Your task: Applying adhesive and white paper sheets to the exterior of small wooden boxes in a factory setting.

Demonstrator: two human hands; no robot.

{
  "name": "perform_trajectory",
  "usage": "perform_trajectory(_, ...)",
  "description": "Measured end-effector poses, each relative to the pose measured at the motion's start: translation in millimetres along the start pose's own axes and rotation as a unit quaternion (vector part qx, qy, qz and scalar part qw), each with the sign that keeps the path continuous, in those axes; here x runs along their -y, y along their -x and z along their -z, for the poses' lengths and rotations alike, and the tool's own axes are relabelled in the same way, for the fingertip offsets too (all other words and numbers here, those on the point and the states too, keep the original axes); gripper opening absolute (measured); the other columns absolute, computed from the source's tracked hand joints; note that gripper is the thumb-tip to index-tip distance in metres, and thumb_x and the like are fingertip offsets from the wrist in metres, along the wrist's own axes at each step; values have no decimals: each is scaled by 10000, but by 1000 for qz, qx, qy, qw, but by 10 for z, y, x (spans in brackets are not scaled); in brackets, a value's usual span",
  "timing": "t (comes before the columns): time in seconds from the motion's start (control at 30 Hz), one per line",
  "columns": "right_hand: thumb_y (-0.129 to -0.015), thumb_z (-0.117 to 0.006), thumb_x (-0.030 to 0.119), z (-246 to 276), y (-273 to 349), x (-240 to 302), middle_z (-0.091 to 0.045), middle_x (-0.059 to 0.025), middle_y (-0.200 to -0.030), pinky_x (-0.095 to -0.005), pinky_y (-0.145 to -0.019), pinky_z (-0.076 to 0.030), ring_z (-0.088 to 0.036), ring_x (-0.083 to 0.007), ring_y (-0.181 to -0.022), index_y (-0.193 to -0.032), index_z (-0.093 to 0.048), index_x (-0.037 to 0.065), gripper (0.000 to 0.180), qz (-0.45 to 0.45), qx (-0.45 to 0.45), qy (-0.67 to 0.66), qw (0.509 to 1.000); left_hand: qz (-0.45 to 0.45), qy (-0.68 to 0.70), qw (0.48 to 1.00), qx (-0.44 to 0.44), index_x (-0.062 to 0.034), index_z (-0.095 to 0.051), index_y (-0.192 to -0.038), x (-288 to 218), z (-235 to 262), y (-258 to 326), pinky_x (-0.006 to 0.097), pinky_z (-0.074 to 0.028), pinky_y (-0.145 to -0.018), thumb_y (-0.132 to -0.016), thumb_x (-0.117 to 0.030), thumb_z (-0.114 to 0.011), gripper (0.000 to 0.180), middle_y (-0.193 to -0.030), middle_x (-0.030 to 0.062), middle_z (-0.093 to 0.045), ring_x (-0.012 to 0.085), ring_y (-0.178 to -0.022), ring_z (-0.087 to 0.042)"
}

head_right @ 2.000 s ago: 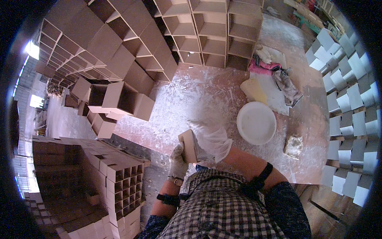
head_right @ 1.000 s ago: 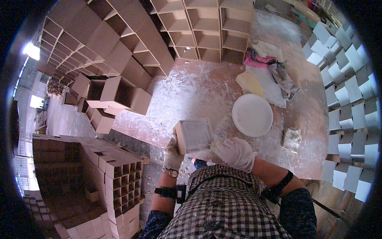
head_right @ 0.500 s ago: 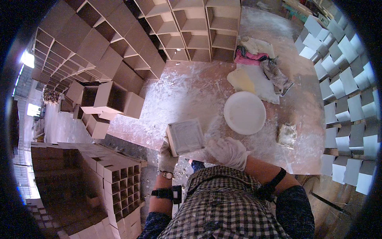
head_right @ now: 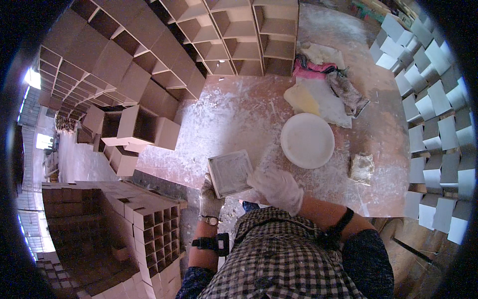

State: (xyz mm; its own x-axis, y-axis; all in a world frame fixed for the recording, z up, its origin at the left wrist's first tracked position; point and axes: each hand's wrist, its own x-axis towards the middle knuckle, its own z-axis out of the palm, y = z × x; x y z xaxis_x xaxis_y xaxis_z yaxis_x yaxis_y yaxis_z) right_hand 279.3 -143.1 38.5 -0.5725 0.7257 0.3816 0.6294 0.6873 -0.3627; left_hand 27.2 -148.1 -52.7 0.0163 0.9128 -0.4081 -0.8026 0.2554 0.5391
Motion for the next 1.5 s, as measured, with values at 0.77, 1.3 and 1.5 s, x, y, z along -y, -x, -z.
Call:
perform_trajectory(0.77,-768,-570,168,201,377,-265,-573,-42,-1166,-308,-700,-484,-554,-151,-912,-1134,-598,120,371,-38,-12,177,983,3,8,999,-44,-31,-527,-1207,93,101,28,472,-482,-912,-908,-375,-547,456,-1214,135,-572,284,-1097,-563)
perform_trajectory(1.3,-835,-585,20,600,567,-359,-605,-104,-1146,-347,-793,-551,-621,-245,-982,-1296,-467,35,476,-453,-190,-768,411,-14,-27,999,32,-21,-476,-1293,79,-241,64,442,-418,-982,-903,-361,-552,523,-1247,133,-549,292,-1157,-516)
perform_trajectory(1.5,-804,-622,1,734,783,-658,-579,-116,-1149,-393,-815,-553,-610,-265,-1018,-1304,-409,17,544,-427,-218,-772,416,-37,-194,980,4,-33,-483,-1313,-58,-986,217,389,-359,-1036,-906,-331,-536,508,-1306,117,-509,250,-1193,-478)
